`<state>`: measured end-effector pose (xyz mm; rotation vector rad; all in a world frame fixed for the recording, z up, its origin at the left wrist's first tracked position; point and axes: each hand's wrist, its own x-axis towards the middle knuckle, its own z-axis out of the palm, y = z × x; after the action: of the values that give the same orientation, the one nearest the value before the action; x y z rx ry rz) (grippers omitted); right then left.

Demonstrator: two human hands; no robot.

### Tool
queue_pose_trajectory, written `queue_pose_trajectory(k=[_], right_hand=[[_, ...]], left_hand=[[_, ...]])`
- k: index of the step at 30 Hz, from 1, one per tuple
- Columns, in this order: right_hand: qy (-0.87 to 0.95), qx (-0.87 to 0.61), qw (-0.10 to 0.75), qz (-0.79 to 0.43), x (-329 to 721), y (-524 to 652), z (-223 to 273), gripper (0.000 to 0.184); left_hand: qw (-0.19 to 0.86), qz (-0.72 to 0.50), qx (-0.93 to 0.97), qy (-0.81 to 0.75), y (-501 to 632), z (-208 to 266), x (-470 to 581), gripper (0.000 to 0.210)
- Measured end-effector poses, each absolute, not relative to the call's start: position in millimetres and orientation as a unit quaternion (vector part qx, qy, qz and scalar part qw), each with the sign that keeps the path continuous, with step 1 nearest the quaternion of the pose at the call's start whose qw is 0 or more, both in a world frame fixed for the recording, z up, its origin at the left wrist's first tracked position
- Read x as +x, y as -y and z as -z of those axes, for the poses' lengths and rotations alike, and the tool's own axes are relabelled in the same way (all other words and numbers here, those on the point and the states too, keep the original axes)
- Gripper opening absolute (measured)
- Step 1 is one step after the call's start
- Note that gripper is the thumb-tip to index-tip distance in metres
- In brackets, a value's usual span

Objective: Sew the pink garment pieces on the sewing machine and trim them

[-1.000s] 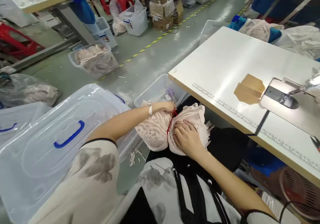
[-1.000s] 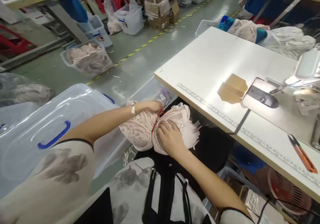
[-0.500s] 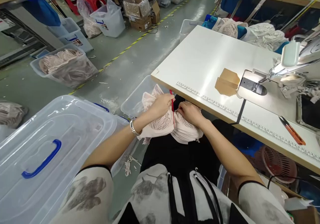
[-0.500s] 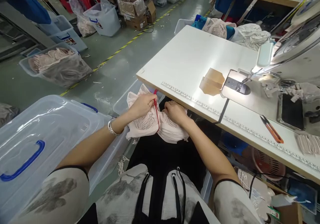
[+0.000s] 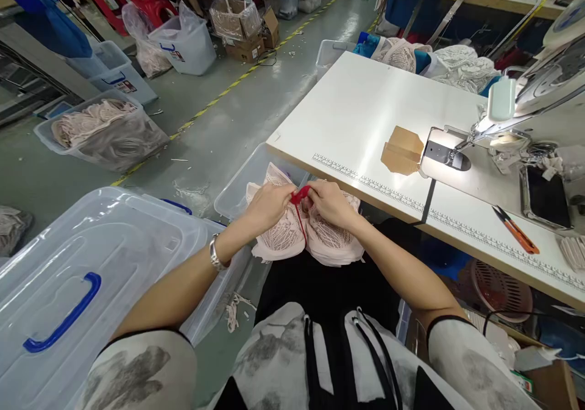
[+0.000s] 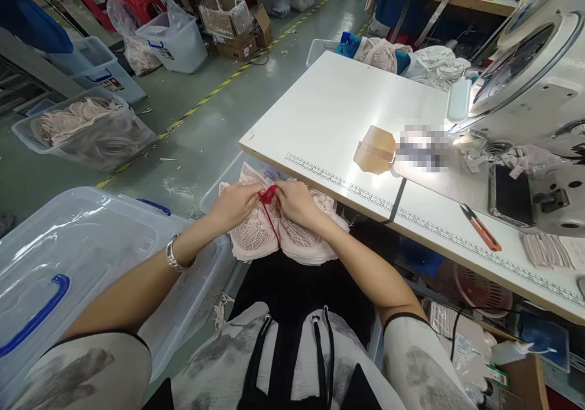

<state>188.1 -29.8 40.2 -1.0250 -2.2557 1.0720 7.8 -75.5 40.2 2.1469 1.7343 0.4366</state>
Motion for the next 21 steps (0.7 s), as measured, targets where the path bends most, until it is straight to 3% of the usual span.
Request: queue_pose_trajectory(k=[5, 8, 12, 16, 18, 21], right_hand=[[0.728, -0.333, 0.333, -0.498, 188, 54, -65, 0.036], [0.742, -0.282, 0.368, -0.484, 199, 70, -73, 0.035], [0.86, -0.198, 0.338, -0.327, 209, 96, -57, 0.028], [0.962, -0.105, 0.22, -0.126, 208, 118, -20, 0.027], [0.973, -0.097, 0.179, -0.106, 208, 122, -6, 0.025], [0.945, -0.178, 0.199, -0.19, 209, 119, 4, 0.022]], left_hand=[[0.313, -0.114, 0.795, -0.507, 74, -44, 4, 0.029], [0.383, -0.079, 0.822, -0.414, 64, -52, 9, 0.025], [0.416, -0.036, 0.825, -0.38, 49, -56, 6, 0.022], [0.491, -0.047, 0.794, -0.354, 45, -52, -5, 0.018], [0.457, -0.063, 0.816, -0.349, 48, -47, -7, 0.015], [0.258, -0.125, 0.879, -0.382, 59, -37, -5, 0.017]])
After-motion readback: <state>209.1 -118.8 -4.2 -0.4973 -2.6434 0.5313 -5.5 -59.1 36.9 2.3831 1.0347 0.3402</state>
